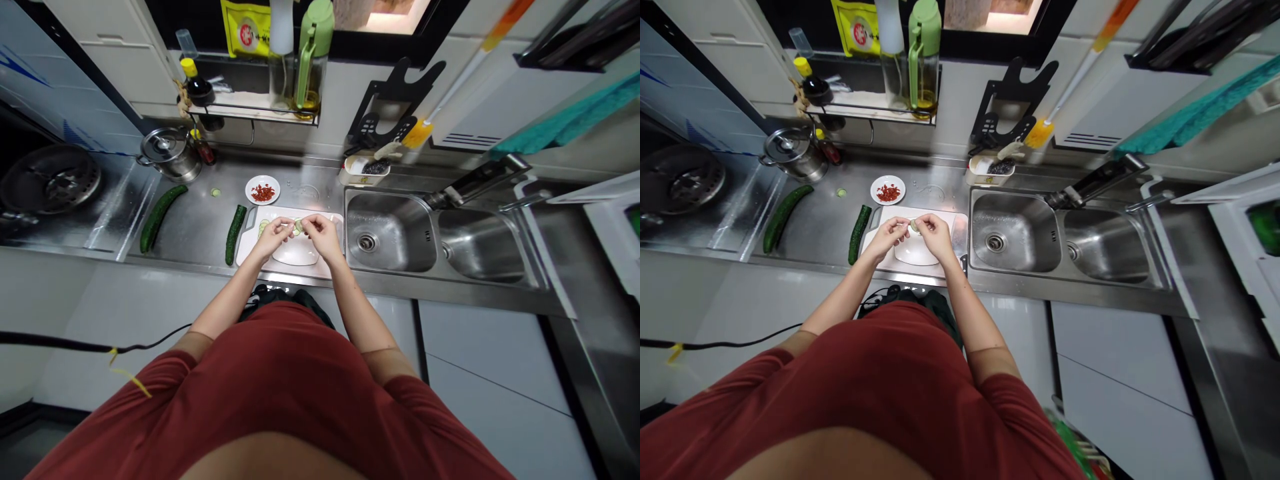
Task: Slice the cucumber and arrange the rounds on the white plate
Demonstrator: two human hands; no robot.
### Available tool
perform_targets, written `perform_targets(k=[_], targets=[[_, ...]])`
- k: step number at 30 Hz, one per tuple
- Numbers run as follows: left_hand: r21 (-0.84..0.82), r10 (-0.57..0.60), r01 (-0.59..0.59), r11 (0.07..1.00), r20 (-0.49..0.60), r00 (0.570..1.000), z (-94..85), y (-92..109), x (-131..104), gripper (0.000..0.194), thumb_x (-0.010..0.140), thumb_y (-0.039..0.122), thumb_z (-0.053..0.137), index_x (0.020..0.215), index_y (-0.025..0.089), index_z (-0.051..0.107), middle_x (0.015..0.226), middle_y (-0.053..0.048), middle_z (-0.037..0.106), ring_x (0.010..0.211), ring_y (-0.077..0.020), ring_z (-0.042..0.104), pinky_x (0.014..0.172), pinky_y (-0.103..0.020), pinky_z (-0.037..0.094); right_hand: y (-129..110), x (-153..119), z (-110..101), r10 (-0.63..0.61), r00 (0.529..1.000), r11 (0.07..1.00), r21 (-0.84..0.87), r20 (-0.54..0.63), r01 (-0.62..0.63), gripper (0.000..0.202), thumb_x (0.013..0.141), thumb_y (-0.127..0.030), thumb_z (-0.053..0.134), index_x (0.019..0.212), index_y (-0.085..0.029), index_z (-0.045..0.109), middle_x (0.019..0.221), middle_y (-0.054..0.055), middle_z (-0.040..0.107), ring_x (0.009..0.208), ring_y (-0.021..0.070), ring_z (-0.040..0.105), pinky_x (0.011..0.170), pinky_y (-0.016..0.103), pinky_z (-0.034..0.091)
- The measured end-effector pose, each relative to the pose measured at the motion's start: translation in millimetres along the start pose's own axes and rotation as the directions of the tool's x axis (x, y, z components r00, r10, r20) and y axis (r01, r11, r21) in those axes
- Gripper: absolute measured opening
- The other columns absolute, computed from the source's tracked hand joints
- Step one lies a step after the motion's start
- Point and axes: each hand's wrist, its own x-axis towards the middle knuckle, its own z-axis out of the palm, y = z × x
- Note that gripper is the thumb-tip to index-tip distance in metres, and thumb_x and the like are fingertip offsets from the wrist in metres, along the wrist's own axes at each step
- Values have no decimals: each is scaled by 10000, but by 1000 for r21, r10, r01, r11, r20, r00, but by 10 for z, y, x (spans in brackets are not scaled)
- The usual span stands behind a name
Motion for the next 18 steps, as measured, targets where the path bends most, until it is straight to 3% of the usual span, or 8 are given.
perform_targets(k=[5,11,18], targets=[[-2,121,-121,993,-50,991,5,22,35,376,693,450,737,930,169,662,794,-15,650,693,-96,559,640,-210,443,-55,-19,12,18,1000,1000,23,1,-18,302,783,-496,637,763,-195,616,709,0,620,631,120,536,582,245,451],[80,168,-162,984,-75,983,-1,37,64,306,708,433,723,837,160,673,821,-24,662,729,-113,568,687,-232,443,-66,-33,17,22,1000,999,31,10,-23,287,780,-480,644,760,-195,616,698,-5,619,640,123,548,593,248,459],[415,362,-312,855,-47,931,-34,230,-32,172,797,350,658,806,180,681,817,-25,619,731,-125,533,684,-247,424,-40,-38,14,36,999,999,28,-6,-36,224,778,-411,638,727,-195,616,653,-19,581,609,114,527,568,237,441]])
